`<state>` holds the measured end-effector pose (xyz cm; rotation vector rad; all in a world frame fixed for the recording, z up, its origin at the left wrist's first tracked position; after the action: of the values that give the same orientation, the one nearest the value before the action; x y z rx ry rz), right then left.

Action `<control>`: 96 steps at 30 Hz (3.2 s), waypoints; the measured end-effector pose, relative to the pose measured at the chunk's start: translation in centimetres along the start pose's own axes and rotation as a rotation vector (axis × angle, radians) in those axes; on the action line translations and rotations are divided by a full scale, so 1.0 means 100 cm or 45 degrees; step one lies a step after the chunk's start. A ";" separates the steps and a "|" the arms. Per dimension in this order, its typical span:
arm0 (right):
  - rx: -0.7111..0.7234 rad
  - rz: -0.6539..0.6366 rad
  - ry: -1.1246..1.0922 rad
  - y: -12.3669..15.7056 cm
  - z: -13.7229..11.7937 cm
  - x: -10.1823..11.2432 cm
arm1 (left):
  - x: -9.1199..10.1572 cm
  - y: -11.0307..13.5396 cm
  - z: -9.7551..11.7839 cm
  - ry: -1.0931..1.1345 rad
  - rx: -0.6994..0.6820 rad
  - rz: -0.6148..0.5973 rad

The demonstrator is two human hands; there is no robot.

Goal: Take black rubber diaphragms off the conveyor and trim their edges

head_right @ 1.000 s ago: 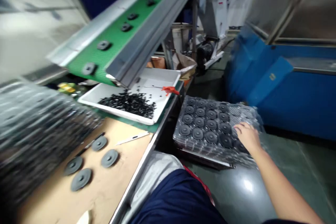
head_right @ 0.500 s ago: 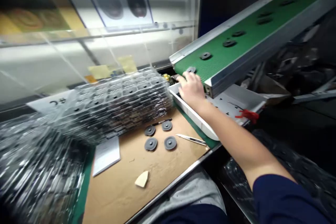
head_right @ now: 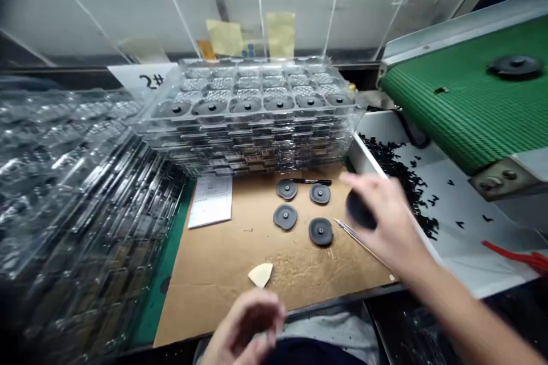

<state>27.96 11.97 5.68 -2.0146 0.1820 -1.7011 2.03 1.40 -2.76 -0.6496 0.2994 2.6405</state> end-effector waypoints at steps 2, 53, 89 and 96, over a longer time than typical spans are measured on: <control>-0.019 -0.251 -0.308 0.044 -0.048 -0.030 | 0.006 -0.013 -0.013 0.149 0.012 0.160; -0.152 -0.860 -0.901 0.027 -0.184 -0.150 | 0.107 -0.015 -0.040 0.935 -0.144 0.904; -0.088 -0.934 -0.951 0.032 -0.173 -0.139 | 0.108 -0.016 -0.040 0.879 -0.081 0.868; -0.391 -0.779 -0.793 0.039 -0.142 -0.105 | 0.095 -0.009 -0.030 0.858 -0.010 0.817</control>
<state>13.00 8.89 -3.95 -2.9413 -0.4560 -1.2976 -4.05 4.49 -10.03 -1.6783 0.7985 2.8931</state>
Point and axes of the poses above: each hand's wrist, its own y-axis away from the middle knuckle, its own x-axis out of the back of the hand, z = x × y, the point moved 3 cm from there along -y, towards the middle knuckle, and after that the axes turned 12 degrees about y, right-handed, at the moved point
